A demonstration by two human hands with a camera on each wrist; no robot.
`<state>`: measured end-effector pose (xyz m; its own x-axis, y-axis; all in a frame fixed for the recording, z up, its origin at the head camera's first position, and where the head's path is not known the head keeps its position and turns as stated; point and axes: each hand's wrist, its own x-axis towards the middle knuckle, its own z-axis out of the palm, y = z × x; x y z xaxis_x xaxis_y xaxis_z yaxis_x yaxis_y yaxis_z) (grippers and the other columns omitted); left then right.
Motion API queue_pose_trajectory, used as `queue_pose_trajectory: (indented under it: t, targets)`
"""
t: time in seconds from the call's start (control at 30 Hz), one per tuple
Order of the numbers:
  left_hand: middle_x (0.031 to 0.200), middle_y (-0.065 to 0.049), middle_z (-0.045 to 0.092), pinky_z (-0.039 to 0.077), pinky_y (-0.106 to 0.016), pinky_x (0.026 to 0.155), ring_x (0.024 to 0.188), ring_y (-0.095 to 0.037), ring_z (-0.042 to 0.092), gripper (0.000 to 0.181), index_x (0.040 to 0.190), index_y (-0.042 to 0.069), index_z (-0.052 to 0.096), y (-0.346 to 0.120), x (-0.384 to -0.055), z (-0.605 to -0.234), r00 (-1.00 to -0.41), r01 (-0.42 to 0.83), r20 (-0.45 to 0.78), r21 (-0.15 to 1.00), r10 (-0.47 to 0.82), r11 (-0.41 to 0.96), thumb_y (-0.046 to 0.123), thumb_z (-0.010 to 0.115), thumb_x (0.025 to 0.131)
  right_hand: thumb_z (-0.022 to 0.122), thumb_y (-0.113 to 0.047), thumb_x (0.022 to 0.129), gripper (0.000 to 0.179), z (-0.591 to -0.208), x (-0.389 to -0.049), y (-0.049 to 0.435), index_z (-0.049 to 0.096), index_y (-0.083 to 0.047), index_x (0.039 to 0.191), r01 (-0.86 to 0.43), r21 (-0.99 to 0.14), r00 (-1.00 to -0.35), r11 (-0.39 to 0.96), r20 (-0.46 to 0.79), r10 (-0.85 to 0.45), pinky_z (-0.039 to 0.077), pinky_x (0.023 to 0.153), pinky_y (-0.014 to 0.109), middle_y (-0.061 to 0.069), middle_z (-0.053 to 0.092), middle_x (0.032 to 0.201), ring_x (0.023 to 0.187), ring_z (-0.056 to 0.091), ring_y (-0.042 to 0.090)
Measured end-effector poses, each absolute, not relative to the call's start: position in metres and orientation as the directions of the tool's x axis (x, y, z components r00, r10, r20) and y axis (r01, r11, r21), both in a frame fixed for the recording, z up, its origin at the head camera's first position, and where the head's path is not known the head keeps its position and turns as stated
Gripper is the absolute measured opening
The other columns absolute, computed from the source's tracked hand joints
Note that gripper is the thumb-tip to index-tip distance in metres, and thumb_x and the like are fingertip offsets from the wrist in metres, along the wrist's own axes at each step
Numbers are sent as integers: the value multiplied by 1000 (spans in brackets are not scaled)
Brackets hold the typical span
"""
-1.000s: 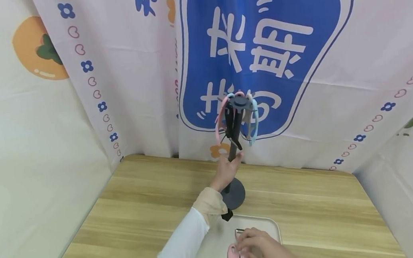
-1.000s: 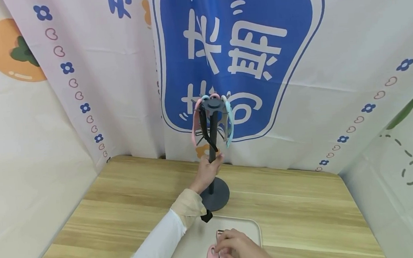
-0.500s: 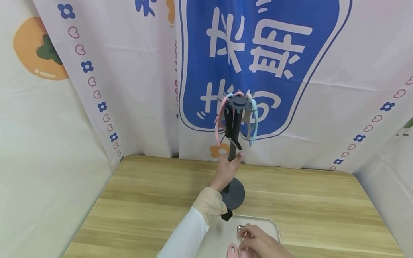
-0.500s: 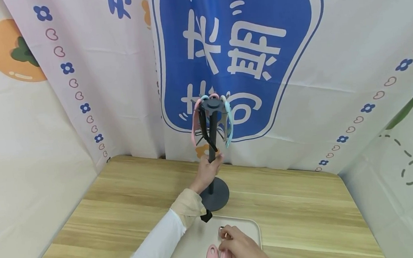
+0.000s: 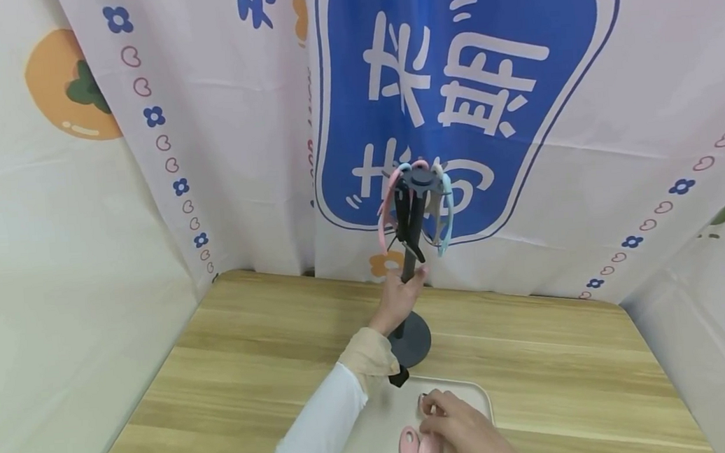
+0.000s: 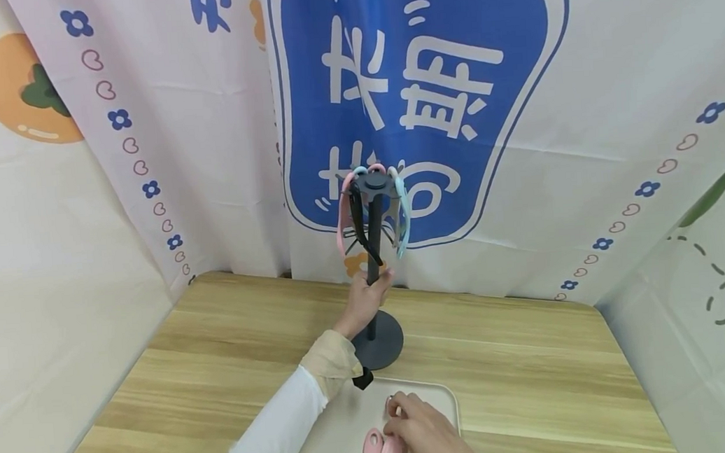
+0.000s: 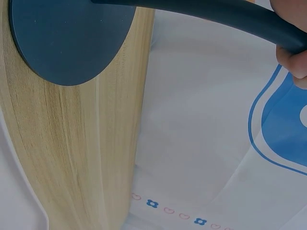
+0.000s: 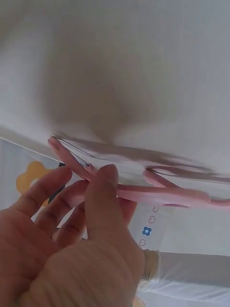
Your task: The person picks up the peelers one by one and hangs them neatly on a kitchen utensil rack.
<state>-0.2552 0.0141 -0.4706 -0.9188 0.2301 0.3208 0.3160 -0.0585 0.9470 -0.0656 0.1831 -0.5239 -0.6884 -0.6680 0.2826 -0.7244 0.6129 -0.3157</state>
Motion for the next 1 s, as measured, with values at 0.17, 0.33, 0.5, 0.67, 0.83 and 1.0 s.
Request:
queue_pose_trajectory:
  t: [0.17, 0.33, 0.5, 0.67, 0.83, 1.0]
  targets:
    - [48, 11, 32, 21, -25, 46, 44, -9, 23, 62, 53, 14, 40, 14, -255, -471, -917, 321, 327, 945, 230, -67, 30, 58, 111, 81, 13, 76, 39, -519, -67, 184, 82, -18, 100, -727, -286, -686, 624, 265, -678, 55, 82, 24, -4, 65, 113, 96, 57, 9]
    - [48, 11, 32, 21, -25, 47, 45, -8, 23, 63, 53, 14, 40, 14, -255, -470, -917, 318, 327, 945, 227, -77, 29, 58, 111, 81, 10, 77, 33, -520, -69, 187, 81, -17, 95, -765, -206, -639, 610, 364, -678, 55, 83, 26, -8, 66, 107, 96, 57, 11]
    - [48, 11, 31, 20, -26, 46, 44, -9, 22, 63, 54, 14, 39, 14, -255, -471, -919, 312, 321, 947, 230, -75, 32, 58, 111, 85, 6, 78, 31, -520, -69, 189, 80, -17, 97, -764, -234, -637, 602, 425, -643, 56, 86, 29, -11, 68, 107, 99, 61, 10]
    - [48, 11, 31, 20, -26, 46, 44, -9, 21, 64, 54, 14, 40, 13, -255, -472, -919, 304, 314, 950, 237, -78, 35, 59, 111, 91, 1, 75, 36, -513, -71, 188, 77, -19, 102, -782, -227, -605, 581, 501, -618, 57, 86, 31, -11, 68, 108, 97, 66, 8]
    - [48, 11, 31, 20, -26, 46, 44, -9, 21, 63, 54, 13, 40, 14, -255, -472, -913, 323, 335, 942, 233, -86, 32, 59, 111, 90, 3, 80, 43, -499, -73, 187, 73, -20, 113, -780, -343, -622, 523, 506, -597, 55, 87, 21, -12, 66, 113, 96, 66, 3]
    - [48, 10, 31, 20, -26, 46, 44, -9, 22, 62, 55, 13, 40, 14, -255, -471, -914, 326, 337, 941, 226, -85, 30, 59, 111, 87, 7, 82, 53, -482, -77, 188, 68, -16, 125, -766, -436, -643, 472, 514, -568, 51, 89, 13, -9, 64, 118, 96, 65, 4]
